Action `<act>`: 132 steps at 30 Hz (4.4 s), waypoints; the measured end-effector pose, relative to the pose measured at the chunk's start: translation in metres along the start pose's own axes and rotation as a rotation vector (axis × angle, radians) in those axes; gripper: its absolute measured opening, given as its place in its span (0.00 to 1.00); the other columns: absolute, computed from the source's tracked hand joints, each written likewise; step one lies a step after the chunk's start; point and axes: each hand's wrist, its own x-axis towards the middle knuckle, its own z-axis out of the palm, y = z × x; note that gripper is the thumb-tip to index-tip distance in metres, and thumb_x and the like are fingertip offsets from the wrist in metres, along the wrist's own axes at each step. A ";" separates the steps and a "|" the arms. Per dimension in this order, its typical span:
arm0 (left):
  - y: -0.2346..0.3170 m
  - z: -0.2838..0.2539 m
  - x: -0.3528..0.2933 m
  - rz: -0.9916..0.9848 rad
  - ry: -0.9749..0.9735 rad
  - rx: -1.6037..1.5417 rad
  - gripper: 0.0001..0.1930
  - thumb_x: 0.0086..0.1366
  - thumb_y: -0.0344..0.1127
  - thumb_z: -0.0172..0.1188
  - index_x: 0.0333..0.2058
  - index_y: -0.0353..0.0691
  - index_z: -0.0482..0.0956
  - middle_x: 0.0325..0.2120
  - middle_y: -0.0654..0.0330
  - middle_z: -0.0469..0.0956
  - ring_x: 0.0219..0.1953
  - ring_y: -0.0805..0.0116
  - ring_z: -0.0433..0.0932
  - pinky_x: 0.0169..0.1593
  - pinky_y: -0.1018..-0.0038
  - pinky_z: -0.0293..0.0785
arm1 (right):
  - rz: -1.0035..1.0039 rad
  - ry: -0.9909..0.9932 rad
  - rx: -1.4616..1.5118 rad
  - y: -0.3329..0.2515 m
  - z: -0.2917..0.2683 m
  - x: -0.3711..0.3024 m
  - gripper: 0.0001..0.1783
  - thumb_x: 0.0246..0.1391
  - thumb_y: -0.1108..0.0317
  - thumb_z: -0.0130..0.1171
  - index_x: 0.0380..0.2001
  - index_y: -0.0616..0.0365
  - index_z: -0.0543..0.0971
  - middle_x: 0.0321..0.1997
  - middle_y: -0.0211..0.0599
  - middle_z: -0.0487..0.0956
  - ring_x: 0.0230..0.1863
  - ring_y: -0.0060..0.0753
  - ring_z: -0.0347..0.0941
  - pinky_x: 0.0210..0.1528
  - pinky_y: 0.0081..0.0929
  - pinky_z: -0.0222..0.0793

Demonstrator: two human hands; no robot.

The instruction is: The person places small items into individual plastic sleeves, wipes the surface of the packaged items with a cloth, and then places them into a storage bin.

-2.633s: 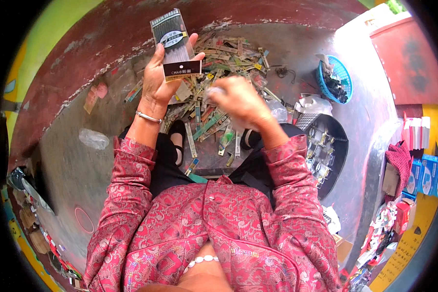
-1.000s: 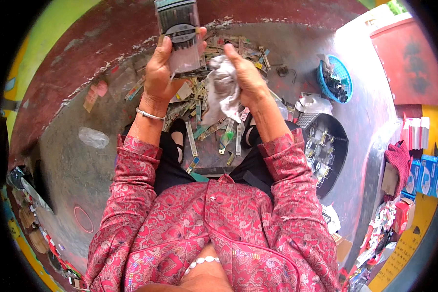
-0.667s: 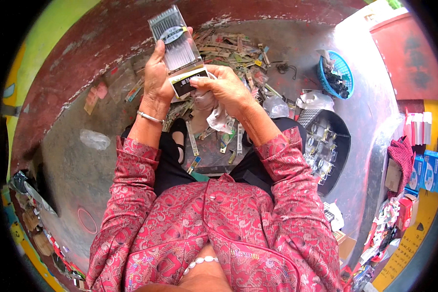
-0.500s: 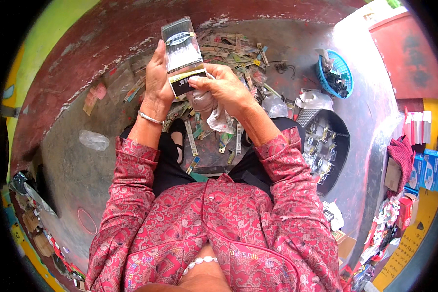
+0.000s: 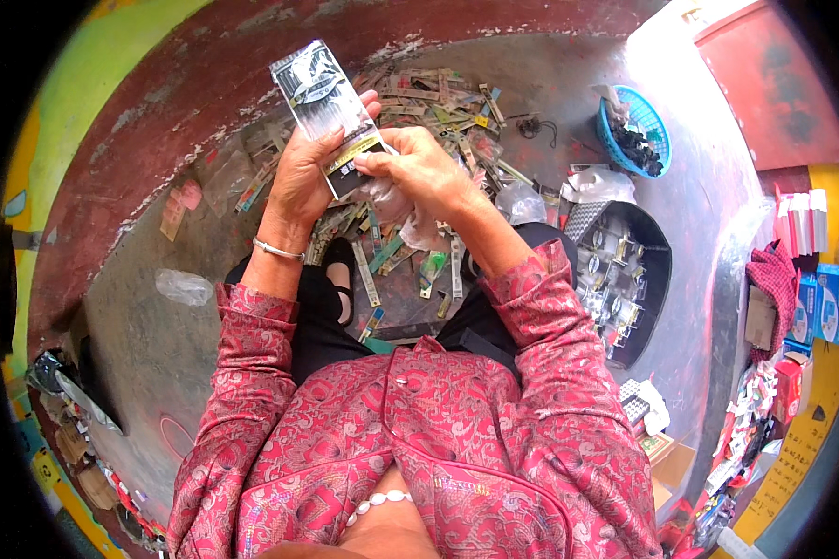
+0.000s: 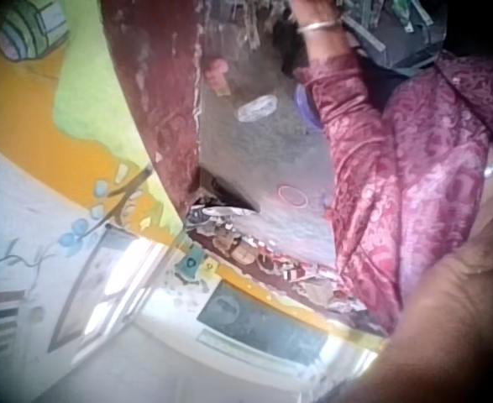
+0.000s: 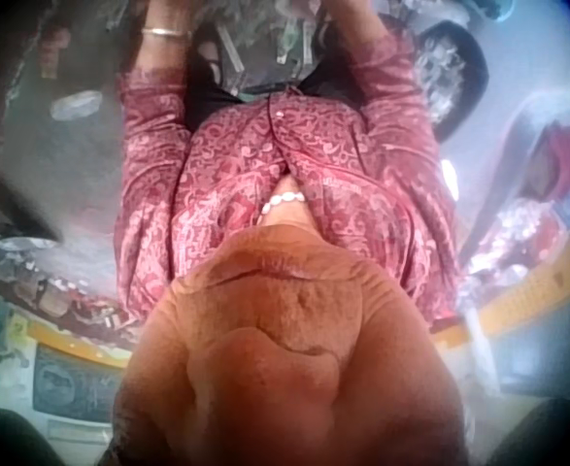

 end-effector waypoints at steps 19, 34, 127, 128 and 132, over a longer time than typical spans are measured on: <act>-0.014 -0.001 -0.004 -0.146 0.072 -0.030 0.23 0.56 0.24 0.56 0.51 0.36 0.63 0.48 0.54 0.71 0.48 0.63 0.72 0.48 0.66 0.74 | -0.438 0.190 0.075 -0.051 -0.011 0.004 0.08 0.50 0.68 0.56 0.32 0.59 0.74 0.34 0.35 0.76 0.31 0.26 0.75 0.33 0.22 0.73; -0.006 0.012 -0.012 -0.338 -0.152 -0.016 0.33 0.53 0.24 0.58 0.57 0.36 0.54 0.50 0.49 0.68 0.51 0.56 0.71 0.48 0.66 0.74 | -0.834 0.619 -1.140 -0.047 -0.020 0.034 0.07 0.46 0.65 0.56 0.29 0.54 0.77 0.32 0.38 0.75 0.30 0.40 0.75 0.31 0.34 0.71; -0.004 0.016 -0.021 -0.410 -0.206 0.083 0.40 0.53 0.22 0.53 0.63 0.45 0.42 0.53 0.54 0.63 0.42 0.62 0.75 0.38 0.67 0.79 | -0.717 0.401 -1.011 -0.041 -0.031 0.032 0.08 0.46 0.65 0.56 0.32 0.49 0.79 0.34 0.32 0.77 0.38 0.38 0.74 0.40 0.30 0.69; 0.003 0.019 -0.023 -0.423 -0.291 -0.036 0.41 0.53 0.22 0.53 0.63 0.46 0.42 0.54 0.51 0.62 0.43 0.61 0.75 0.37 0.66 0.80 | -0.630 0.446 -0.978 -0.036 -0.048 0.039 0.08 0.47 0.65 0.55 0.33 0.51 0.79 0.32 0.32 0.78 0.35 0.35 0.75 0.37 0.28 0.70; 0.007 0.025 -0.024 -0.387 -0.279 -0.117 0.41 0.52 0.27 0.56 0.62 0.46 0.44 0.59 0.44 0.55 0.36 0.56 0.78 0.31 0.66 0.81 | -0.395 0.669 -0.193 -0.050 -0.072 0.032 0.11 0.55 0.66 0.53 0.35 0.64 0.77 0.29 0.35 0.79 0.25 0.18 0.72 0.27 0.15 0.69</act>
